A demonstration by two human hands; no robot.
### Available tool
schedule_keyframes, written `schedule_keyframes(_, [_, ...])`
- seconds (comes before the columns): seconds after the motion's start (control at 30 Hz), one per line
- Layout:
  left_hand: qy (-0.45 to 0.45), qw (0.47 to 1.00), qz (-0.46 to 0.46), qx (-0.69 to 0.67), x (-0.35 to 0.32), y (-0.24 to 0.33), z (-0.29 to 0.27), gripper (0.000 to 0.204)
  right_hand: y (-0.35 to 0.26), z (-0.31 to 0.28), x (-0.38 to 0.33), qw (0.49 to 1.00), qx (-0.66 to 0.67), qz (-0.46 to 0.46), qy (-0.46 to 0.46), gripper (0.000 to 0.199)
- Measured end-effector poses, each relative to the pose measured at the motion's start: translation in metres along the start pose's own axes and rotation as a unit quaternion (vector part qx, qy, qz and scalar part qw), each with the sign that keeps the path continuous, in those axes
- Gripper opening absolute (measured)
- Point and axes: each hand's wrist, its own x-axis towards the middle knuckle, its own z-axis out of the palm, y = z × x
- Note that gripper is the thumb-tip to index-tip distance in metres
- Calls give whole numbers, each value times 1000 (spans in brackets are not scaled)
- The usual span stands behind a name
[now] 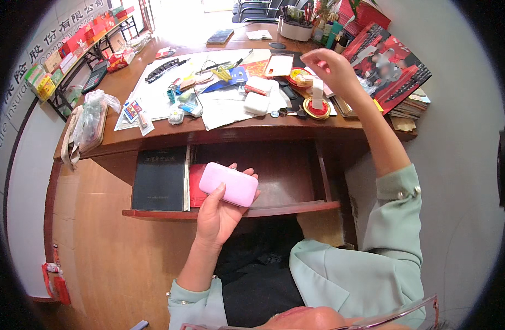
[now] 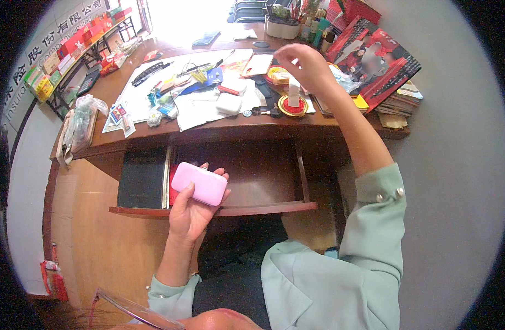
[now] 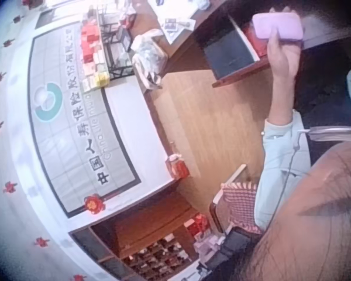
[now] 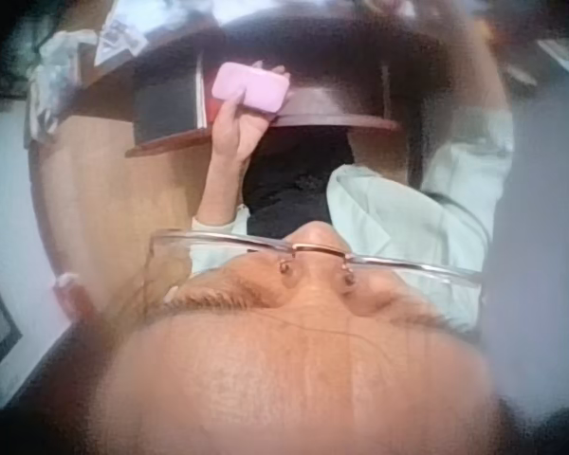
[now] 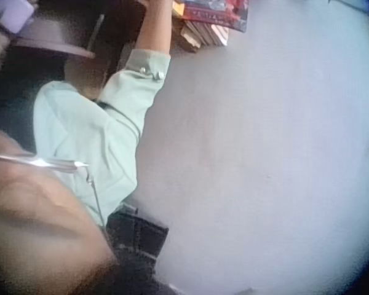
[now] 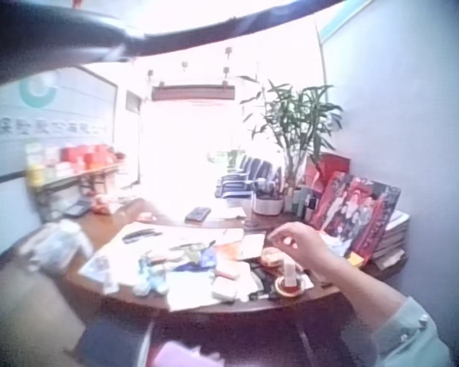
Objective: The person clears a cluttered desk by picking up various small items and placing them into an open drawer. They handle a red packet, a blue card, a white box, a pink case, a round tin, a small white bottle, a smartphone, and several papers, moving them from the desk surface into the drawer one by one.
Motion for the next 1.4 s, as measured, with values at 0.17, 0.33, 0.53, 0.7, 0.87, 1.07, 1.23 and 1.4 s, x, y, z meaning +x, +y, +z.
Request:
schedule_keyframes(0.17, [-2, 1000, -5, -2, 1, -1, 3, 54, -42, -21, -66, 999, -19, 18, -44, 9])
schedule_keyframes(0.33, [-1, 1000, -5, 20, 2, -3, 5, 54, -91, -16, -114, 990, -25, -45, -128, 9])
schedule_keyframes(0.53, [2, 1000, -13, 12, 2, -2, 4, 53, -45, -31, -102, 993, -118, -1, -12, 19])
schedule_keyframes(0.7, [7, 1000, -11, 7, 1, -2, 3, 52, -10, -24, -93, 974, -227, -2, 3, 28])
schedule_keyframes(0.87, [9, 1000, -10, 11, 1, -3, 3, 53, 21, -7, -80, 941, -337, 27, -11, 26])
schedule_keyframes(1.07, [4, 1000, -4, 12, -1, -3, 3, 53, 33, -1, -62, 920, -387, -28, -60, 22])
schedule_keyframes(1.23, [0, 1000, 0, 9, -1, -4, 0, 54, 28, -23, -52, 940, -335, -57, -31, 28])
schedule_keyframes(1.4, [2, 1000, 7, 13, -1, -4, 2, 55, 12, -61, -60, 983, -153, 96, 41, 23])
